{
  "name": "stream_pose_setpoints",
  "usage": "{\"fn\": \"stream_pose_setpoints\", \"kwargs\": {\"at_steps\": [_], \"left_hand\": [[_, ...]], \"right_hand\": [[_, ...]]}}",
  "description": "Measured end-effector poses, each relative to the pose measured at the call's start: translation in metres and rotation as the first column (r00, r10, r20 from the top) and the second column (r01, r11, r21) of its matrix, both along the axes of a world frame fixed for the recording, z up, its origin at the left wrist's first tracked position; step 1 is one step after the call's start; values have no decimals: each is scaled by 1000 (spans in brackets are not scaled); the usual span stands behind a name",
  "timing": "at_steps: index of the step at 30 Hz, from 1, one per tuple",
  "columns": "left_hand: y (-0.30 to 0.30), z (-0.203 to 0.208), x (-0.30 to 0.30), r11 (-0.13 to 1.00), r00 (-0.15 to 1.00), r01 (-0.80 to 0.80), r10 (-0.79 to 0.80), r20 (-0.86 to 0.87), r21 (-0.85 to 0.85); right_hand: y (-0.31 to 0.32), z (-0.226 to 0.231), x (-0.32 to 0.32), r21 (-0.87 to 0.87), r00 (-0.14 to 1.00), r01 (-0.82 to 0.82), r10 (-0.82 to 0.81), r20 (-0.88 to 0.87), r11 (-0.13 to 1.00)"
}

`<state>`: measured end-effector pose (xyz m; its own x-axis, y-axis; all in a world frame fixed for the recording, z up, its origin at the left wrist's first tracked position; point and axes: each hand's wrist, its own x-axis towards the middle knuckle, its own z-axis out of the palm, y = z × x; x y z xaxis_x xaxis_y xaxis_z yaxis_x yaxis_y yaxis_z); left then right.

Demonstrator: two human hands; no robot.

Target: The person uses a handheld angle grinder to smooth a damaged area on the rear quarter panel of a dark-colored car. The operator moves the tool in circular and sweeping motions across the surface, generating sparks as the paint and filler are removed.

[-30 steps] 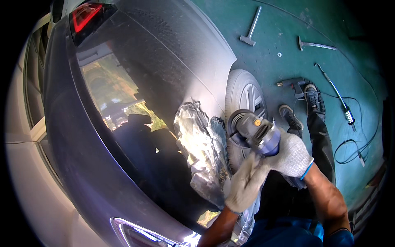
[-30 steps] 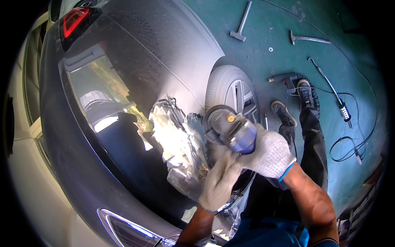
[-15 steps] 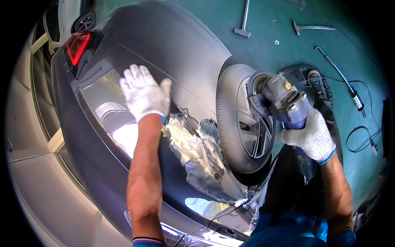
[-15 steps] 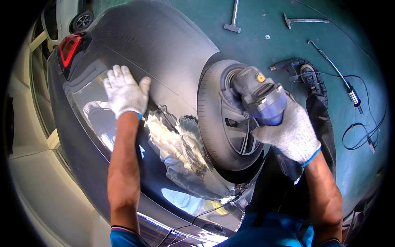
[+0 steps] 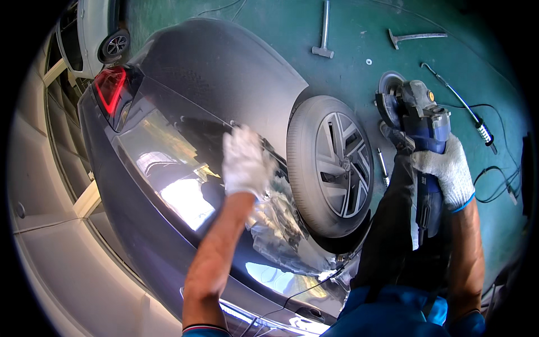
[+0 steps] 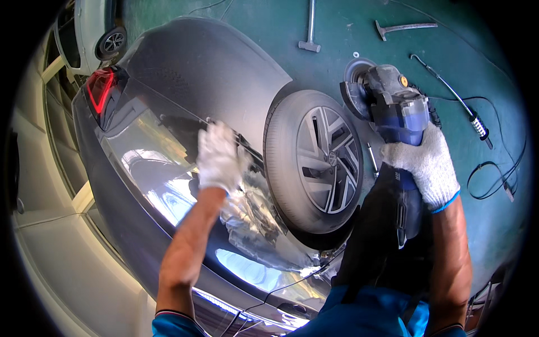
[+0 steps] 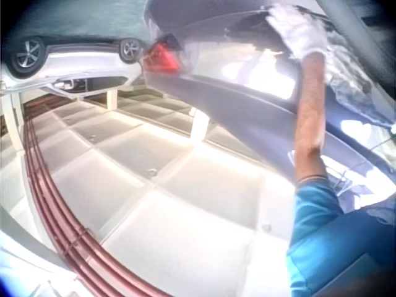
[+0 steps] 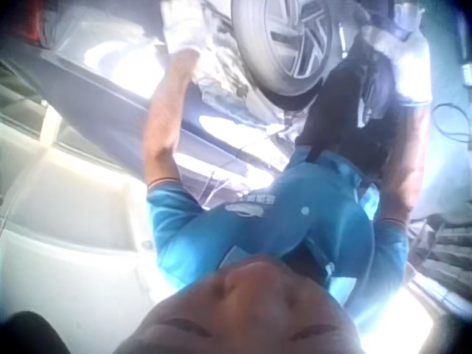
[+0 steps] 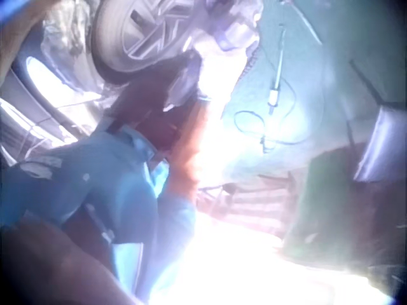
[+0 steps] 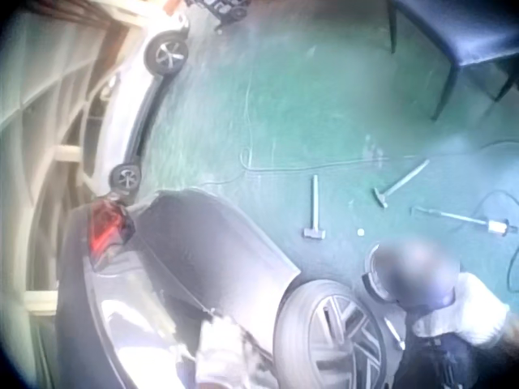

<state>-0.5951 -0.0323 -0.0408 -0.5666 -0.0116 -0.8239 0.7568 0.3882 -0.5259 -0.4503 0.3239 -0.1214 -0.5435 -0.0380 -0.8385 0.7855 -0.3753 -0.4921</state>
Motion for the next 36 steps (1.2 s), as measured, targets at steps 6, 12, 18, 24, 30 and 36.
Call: {"fn": "stream_pose_setpoints", "kwargs": {"at_steps": [6,12,18,24,30,36], "left_hand": [[22,9,111,981,856,-163,192,480,-102],[-6,17,90,999,984,-15,7,177,45],[34,50,196,49,282,-924,755,591,378],[59,29,207,-992,-501,-23,119,857,124],[52,24,193,-946,-487,310,-69,871,98],[44,8,141,-955,-292,295,-83,953,7]], "right_hand": [[-29,-9,11,-48,1000,23,-24,-19,999],[-54,7,1,-143,997,-78,79,0,987],[-93,13,-1,-115,971,-237,230,-71,965],[-148,28,-2,231,630,-680,716,-300,695],[-180,46,-18,502,345,-716,871,-349,484],[-191,42,-61,655,331,-564,864,-379,503]]}}
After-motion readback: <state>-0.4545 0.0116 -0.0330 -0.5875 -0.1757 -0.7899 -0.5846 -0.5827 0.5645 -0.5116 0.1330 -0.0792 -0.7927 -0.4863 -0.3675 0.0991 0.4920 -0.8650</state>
